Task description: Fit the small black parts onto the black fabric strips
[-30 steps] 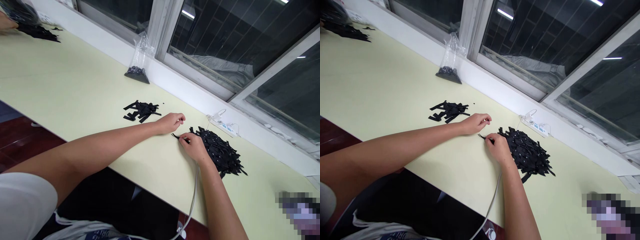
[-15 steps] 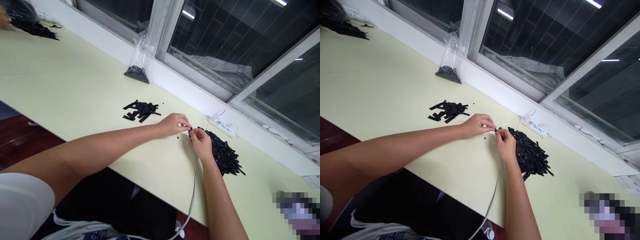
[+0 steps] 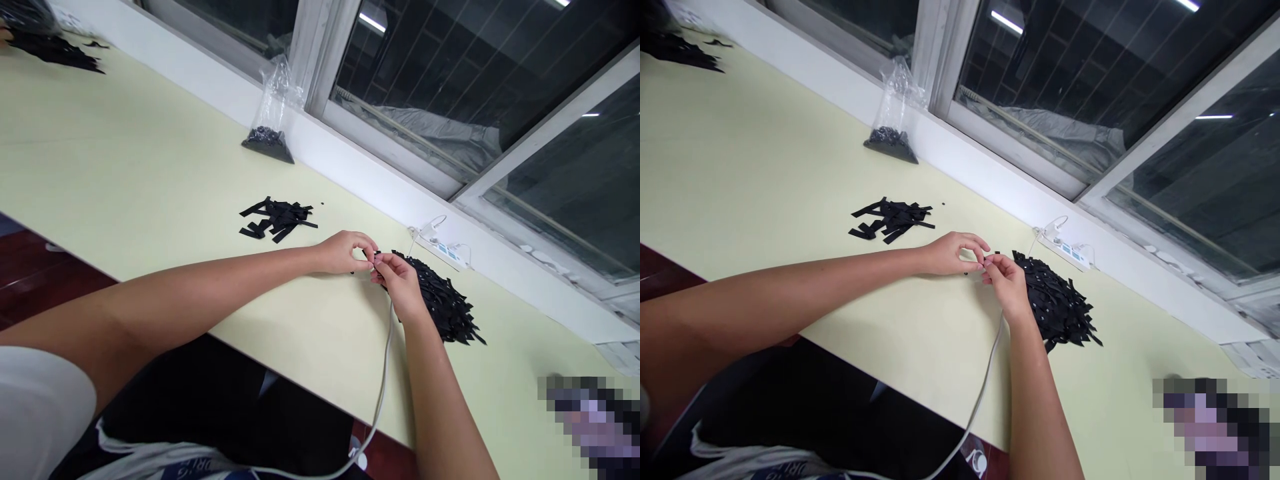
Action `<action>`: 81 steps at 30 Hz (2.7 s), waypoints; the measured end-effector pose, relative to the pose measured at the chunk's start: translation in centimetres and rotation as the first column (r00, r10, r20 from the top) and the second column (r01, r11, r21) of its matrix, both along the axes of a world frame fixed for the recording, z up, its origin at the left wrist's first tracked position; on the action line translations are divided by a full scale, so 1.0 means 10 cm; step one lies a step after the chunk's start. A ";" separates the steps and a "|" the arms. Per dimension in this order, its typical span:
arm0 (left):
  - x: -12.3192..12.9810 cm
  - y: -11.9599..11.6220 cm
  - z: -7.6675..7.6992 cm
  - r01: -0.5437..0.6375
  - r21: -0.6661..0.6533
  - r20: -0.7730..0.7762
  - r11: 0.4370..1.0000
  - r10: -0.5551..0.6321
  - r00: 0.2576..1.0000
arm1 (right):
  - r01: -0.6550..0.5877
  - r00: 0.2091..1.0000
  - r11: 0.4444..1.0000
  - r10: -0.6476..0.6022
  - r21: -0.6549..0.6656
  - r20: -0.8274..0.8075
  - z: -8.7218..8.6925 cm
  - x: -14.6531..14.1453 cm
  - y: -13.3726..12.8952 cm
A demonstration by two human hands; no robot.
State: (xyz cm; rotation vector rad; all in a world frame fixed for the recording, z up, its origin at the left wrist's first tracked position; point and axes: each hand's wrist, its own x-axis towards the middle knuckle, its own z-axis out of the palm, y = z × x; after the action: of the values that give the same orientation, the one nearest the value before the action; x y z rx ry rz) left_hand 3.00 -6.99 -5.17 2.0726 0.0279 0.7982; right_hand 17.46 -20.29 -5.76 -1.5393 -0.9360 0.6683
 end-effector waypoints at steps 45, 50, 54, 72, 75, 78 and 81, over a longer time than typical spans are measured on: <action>0.12 0.09 -0.15 -0.049 -0.215 -0.103 0.975 0.027 0.994 | 0.036 0.997 0.999 -0.037 -0.022 -0.063 -0.07 -0.07 0.05; 0.11 0.12 -0.14 -0.072 -0.195 -0.112 0.978 0.050 0.992 | 0.044 0.999 0.999 -0.045 -0.032 -0.019 -0.06 -0.09 0.06; 0.12 0.15 -0.14 -0.079 -0.211 -0.072 0.974 0.066 0.995 | 0.031 0.999 0.999 -0.031 -0.030 0.017 -0.09 -0.07 0.06; 0.08 0.34 -0.11 -0.277 -0.164 -0.023 0.947 0.277 0.961 | -0.054 0.579 0.983 0.173 -0.175 0.797 -0.15 -0.11 0.10; 0.07 0.32 -0.10 -0.271 -0.158 -0.034 0.950 0.269 0.962 | -0.028 0.597 0.984 0.159 -0.178 0.786 -0.17 -0.10 0.11; 0.07 0.32 -0.11 -0.263 -0.149 -0.043 0.953 0.260 0.965 | -0.020 0.588 0.982 0.163 -0.187 0.792 -0.18 -0.09 0.13; 0.07 0.32 -0.12 -0.253 -0.146 -0.043 0.956 0.250 0.967 | -0.006 0.556 0.980 0.166 -0.196 0.814 -0.19 -0.09 0.14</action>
State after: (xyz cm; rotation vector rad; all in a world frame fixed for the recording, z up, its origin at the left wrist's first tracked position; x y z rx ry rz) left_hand 3.68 -3.74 -6.41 1.9575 0.3619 0.8955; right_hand 16.51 -18.93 -7.63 -2.0182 -1.7101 0.0134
